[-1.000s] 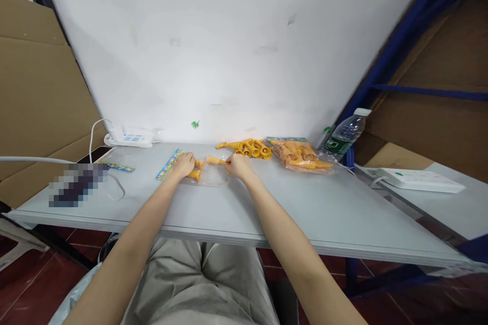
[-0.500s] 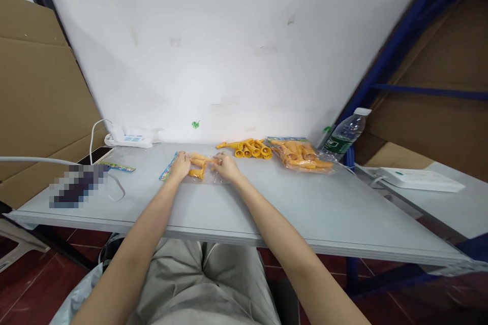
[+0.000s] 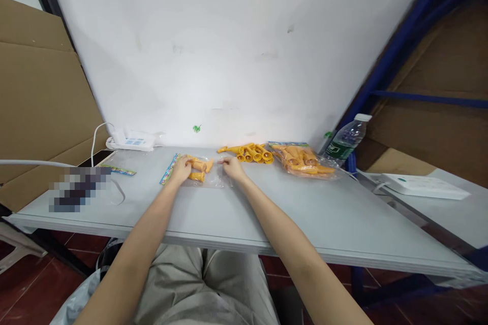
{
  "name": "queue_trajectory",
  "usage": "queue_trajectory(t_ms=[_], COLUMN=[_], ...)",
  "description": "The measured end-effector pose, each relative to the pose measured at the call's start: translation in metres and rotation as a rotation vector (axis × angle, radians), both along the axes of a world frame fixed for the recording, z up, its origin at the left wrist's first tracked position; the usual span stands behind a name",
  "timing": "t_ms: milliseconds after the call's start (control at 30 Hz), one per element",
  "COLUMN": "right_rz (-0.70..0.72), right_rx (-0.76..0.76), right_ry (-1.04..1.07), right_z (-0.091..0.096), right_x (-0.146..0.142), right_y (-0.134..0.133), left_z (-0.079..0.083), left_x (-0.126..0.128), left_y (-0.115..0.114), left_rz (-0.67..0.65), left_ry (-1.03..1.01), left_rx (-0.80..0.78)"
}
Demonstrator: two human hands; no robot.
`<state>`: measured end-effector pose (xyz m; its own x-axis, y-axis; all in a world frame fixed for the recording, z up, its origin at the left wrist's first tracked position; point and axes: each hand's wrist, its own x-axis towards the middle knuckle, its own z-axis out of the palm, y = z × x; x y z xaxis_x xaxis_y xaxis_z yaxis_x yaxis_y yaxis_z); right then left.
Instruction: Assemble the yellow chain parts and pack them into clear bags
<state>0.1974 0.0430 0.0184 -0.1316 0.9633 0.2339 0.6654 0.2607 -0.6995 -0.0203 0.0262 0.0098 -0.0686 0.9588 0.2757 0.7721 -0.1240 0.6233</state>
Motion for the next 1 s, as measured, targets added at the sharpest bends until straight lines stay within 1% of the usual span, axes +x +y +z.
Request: queue_trajectory(t_ms=[100,200,267,333,433,467,567,700,767,833,900,1000], right_rz=[-0.203,-0.291,-0.289,-0.278,-0.286,-0.293,-0.305,-0.281,-0.290,-0.337,-0.390,-0.424], right_rx=[0.067,0.128,0.133,0.106,0.002,-0.028,-0.051,0.028,0.097,0.170,0.227,0.259], right_ry=[-0.014,-0.139,-0.239,-0.372,-0.624,-0.672,-0.720,-0.780,-0.737,-0.606,-0.385,0.055], right_z=[0.008,0.014,0.015,0.017,0.020,0.022,0.026,0.029,0.033,0.040,0.046,0.051], right_x=[0.008,0.016,0.018,0.016,0.006,0.002,-0.005,-0.001,0.004,0.008,0.009,0.009], right_y=[0.015,0.028,0.034,0.039,0.045,0.047,0.052,0.048,0.043,0.036,0.027,0.011], left_z=[-0.005,-0.008,-0.008,-0.007,-0.008,-0.008,-0.010,-0.012,-0.012,-0.012,-0.011,-0.011], left_x=[-0.001,-0.002,-0.001,-0.001,0.000,0.000,0.000,0.000,-0.001,-0.001,-0.002,-0.002], left_y=[0.000,-0.001,-0.002,-0.003,-0.004,-0.004,-0.004,-0.002,-0.001,0.000,-0.001,-0.002], left_rz=[-0.013,-0.001,0.005,0.021,0.061,0.071,0.090,0.095,0.084,0.074,0.069,0.065], left_ry=[0.059,0.107,0.144,0.172,0.197,0.200,0.203,0.191,0.182,0.172,0.159,0.141], left_rx=[0.006,0.021,0.013,-0.006,-0.036,-0.041,-0.045,-0.061,-0.075,-0.080,-0.074,-0.070])
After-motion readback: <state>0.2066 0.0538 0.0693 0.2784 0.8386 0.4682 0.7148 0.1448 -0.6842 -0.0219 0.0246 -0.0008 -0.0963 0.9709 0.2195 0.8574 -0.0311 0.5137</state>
